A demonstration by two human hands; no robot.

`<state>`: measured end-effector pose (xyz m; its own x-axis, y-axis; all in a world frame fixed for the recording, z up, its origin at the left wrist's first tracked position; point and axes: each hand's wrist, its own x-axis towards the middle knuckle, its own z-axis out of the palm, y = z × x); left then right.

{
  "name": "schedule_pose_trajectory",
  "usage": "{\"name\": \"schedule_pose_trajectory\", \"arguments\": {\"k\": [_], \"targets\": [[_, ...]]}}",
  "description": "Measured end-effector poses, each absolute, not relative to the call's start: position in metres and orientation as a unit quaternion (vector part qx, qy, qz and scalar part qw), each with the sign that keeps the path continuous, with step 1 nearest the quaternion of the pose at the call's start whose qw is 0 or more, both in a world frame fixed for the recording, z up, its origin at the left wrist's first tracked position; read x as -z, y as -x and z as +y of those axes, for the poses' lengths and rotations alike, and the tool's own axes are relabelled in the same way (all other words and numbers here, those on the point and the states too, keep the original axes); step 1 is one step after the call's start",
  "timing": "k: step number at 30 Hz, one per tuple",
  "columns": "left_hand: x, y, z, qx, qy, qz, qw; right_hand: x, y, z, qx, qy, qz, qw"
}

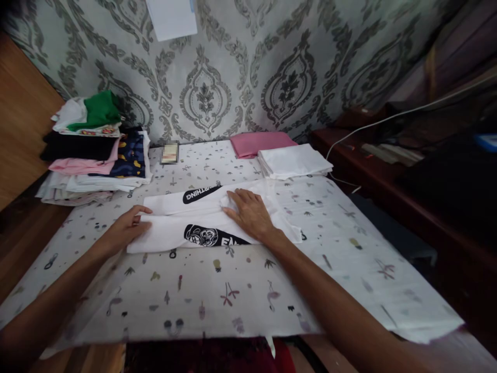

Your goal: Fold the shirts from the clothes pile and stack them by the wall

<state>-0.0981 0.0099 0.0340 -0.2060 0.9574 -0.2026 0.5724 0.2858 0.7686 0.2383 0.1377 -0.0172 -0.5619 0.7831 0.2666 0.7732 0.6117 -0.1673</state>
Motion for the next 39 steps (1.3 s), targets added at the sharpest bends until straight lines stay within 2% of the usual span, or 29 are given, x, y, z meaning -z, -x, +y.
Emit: {"name": "schedule_pose_trajectory", "arguments": {"k": [5,9,11,16,22,27,30,33,36,39], "targets": [[-0.023,0.093,0.004,-0.371,-0.455,0.732,0.347,0.018,-0.238,0.137,0.000,0.427,-0.893,0.144],[-0.029,0.089,-0.001,-0.333,-0.459,0.714,0.410,0.018,-0.238,0.137,-0.002,0.422,-0.896,0.140],[-0.032,0.089,-0.003,-0.329,-0.469,0.711,0.408,0.018,-0.238,0.137,-0.005,0.416,-0.898,0.140],[-0.026,0.094,0.000,-0.310,-0.483,0.762,0.299,0.020,-0.239,0.138,0.001,0.409,-0.903,0.132],[-0.029,0.084,-0.003,-0.177,-0.552,0.799,0.160,0.016,-0.239,0.135,-0.006,0.408,-0.903,0.131],[-0.040,0.072,-0.015,-0.039,-0.582,0.808,0.087,-0.001,-0.224,0.111,0.006,0.370,-0.906,0.204],[-0.039,0.067,-0.019,0.007,-0.616,0.786,-0.055,-0.010,-0.204,0.090,-0.039,0.275,-0.932,0.233],[-0.025,0.059,-0.020,-0.039,-0.698,0.696,-0.167,-0.008,-0.183,0.076,-0.086,0.187,-0.952,0.225],[-0.002,0.049,-0.019,-0.089,-0.791,0.590,-0.138,0.002,-0.171,0.071,-0.079,0.170,-0.960,0.209],[0.017,0.044,-0.019,-0.087,-0.813,0.567,-0.094,0.011,-0.169,0.071,-0.061,0.161,-0.971,0.166]]}}
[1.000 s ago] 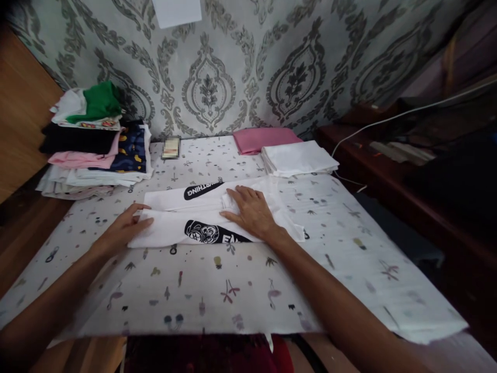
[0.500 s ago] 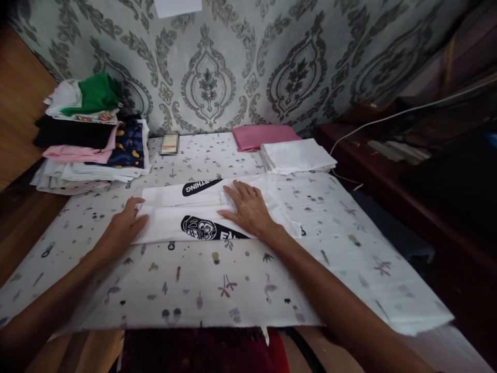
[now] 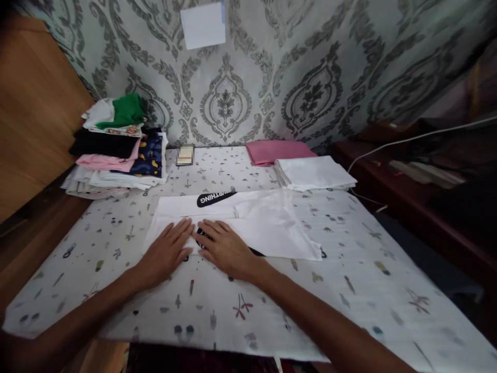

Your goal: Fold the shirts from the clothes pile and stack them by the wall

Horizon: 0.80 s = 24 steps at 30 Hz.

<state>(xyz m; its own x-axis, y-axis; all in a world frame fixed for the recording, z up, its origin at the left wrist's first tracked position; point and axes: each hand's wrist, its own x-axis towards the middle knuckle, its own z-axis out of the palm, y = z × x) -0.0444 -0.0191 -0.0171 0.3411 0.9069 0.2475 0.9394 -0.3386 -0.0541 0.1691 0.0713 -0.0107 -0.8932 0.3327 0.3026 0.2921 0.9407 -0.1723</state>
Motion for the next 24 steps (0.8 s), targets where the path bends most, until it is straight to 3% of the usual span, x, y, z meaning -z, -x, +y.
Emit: {"name": "schedule_pose_trajectory", "arguments": {"k": [8,14,19,24], "targets": [[0.026,0.057,-0.034,0.077,0.781,-0.612,0.096,0.009,-0.172,0.072,-0.059,0.159,-0.979,0.111],[-0.001,0.080,-0.014,0.128,0.714,-0.687,0.039,0.008,-0.173,0.072,-0.071,0.150,-0.981,0.103],[-0.021,0.101,0.005,0.158,0.643,-0.747,-0.066,0.004,-0.174,0.072,-0.100,0.150,-0.978,0.104],[-0.018,0.109,0.001,0.290,0.575,-0.742,-0.188,-0.005,-0.169,0.072,-0.144,0.149,-0.973,0.097]]}}
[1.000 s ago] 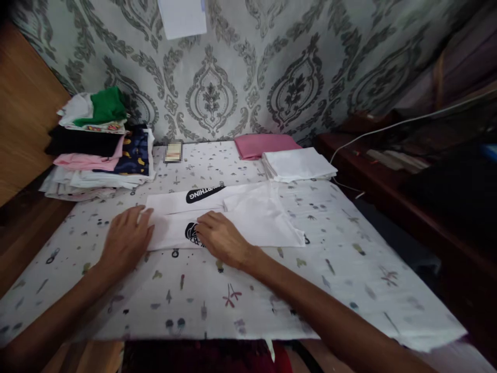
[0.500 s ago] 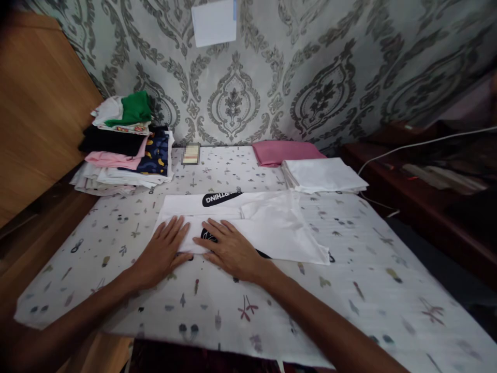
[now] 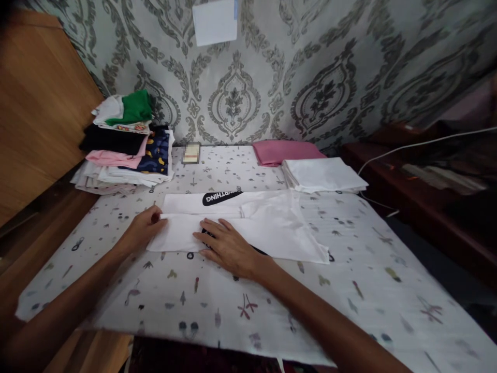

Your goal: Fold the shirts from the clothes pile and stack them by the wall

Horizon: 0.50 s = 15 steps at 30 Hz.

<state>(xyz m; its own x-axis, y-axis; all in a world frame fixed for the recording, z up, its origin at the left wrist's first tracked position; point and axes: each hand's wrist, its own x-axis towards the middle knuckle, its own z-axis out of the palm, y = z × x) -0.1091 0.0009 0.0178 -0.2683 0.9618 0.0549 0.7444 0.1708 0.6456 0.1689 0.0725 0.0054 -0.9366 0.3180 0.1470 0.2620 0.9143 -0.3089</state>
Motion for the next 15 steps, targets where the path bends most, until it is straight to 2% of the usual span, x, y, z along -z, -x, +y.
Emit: {"name": "schedule_pose_trajectory", "arguments": {"k": [3,5,15], "targets": [[-0.017,0.111,-0.001,-0.354,-0.505,0.723,0.312,-0.010,-0.159,0.072,-0.164,0.136,-0.973,0.089],[-0.018,0.111,-0.002,-0.366,-0.475,0.721,0.348,-0.012,-0.150,0.071,-0.176,0.128,-0.973,0.083],[-0.015,0.111,-0.006,-0.339,-0.486,0.752,0.289,-0.015,-0.109,0.063,-0.185,0.093,-0.976,0.066]]}}
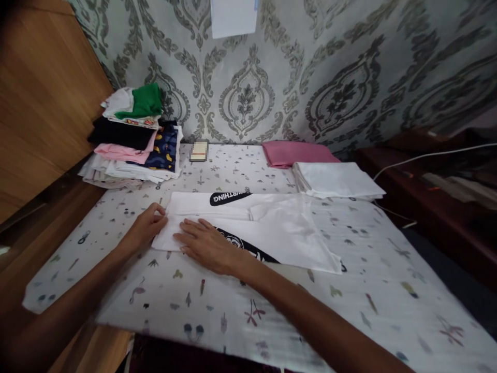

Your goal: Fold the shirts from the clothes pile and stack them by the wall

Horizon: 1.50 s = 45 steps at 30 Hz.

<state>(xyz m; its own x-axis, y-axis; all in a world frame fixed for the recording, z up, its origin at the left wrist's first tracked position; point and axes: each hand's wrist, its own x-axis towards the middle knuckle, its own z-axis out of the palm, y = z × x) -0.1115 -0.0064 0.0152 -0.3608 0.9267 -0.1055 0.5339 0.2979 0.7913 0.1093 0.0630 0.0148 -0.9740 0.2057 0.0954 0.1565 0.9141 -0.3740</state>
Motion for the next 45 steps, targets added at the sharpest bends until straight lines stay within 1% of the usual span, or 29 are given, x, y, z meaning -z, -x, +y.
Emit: {"name": "schedule_pose_trajectory", "arguments": {"k": [3,6,8,9,10,12,14,15,17,21,24,26,29,31,34,39,41,45], "targets": [[-0.020,0.109,-0.010,-0.258,-0.535,0.771,0.229,-0.007,-0.099,0.064,-0.169,0.083,-0.980,0.066],[-0.029,0.099,-0.013,-0.129,-0.557,0.814,0.103,0.002,-0.092,0.064,-0.150,0.071,-0.984,0.070],[-0.034,0.089,-0.015,-0.117,-0.582,0.804,0.021,0.004,-0.089,0.064,-0.139,0.063,-0.985,0.079],[-0.036,0.083,-0.015,-0.146,-0.609,0.780,0.011,0.005,-0.088,0.064,-0.134,0.060,-0.986,0.083],[-0.036,0.077,-0.015,-0.186,-0.640,0.745,0.028,0.004,-0.087,0.063,-0.128,0.058,-0.986,0.085],[-0.032,0.067,-0.013,-0.251,-0.686,0.673,0.115,0.001,-0.086,0.062,-0.113,0.048,-0.989,0.083],[-0.023,0.062,-0.011,-0.265,-0.698,0.639,0.186,-0.002,-0.088,0.061,-0.102,0.031,-0.992,0.073],[-0.017,0.062,-0.010,-0.253,-0.702,0.637,0.196,-0.004,-0.091,0.061,-0.099,0.028,-0.992,0.070],[-0.003,0.065,-0.009,-0.213,-0.722,0.635,0.172,-0.005,-0.104,0.062,-0.098,0.046,-0.992,0.070],[0.021,0.076,-0.012,-0.132,-0.782,0.607,0.056,-0.002,-0.154,0.065,-0.095,0.138,-0.983,0.077],[0.029,0.084,-0.018,-0.092,-0.779,0.619,-0.016,0.004,-0.198,0.064,-0.090,0.194,-0.973,0.085],[0.031,0.089,-0.023,-0.071,-0.769,0.635,-0.035,0.007,-0.220,0.062,-0.082,0.213,-0.969,0.096],[0.031,0.094,-0.029,-0.054,-0.759,0.649,-0.033,0.009,-0.234,0.058,-0.075,0.223,-0.966,0.111],[0.029,0.096,-0.028,-0.055,-0.754,0.654,-0.018,0.007,-0.227,0.056,-0.078,0.237,-0.960,0.126],[0.021,0.096,-0.009,-0.080,-0.746,0.662,0.007,0.000,-0.192,0.053,-0.101,0.253,-0.952,0.140],[-0.005,0.113,0.053,-0.117,-0.715,0.686,0.066,-0.004,-0.108,0.035,-0.148,0.199,-0.963,0.107],[-0.013,0.128,0.072,-0.125,-0.700,0.697,0.085,-0.001,-0.084,0.024,-0.133,0.162,-0.973,0.101],[-0.019,0.155,0.087,-0.139,-0.689,0.705,0.095,-0.003,-0.062,0.009,-0.054,0.138,-0.980,0.136]]}}
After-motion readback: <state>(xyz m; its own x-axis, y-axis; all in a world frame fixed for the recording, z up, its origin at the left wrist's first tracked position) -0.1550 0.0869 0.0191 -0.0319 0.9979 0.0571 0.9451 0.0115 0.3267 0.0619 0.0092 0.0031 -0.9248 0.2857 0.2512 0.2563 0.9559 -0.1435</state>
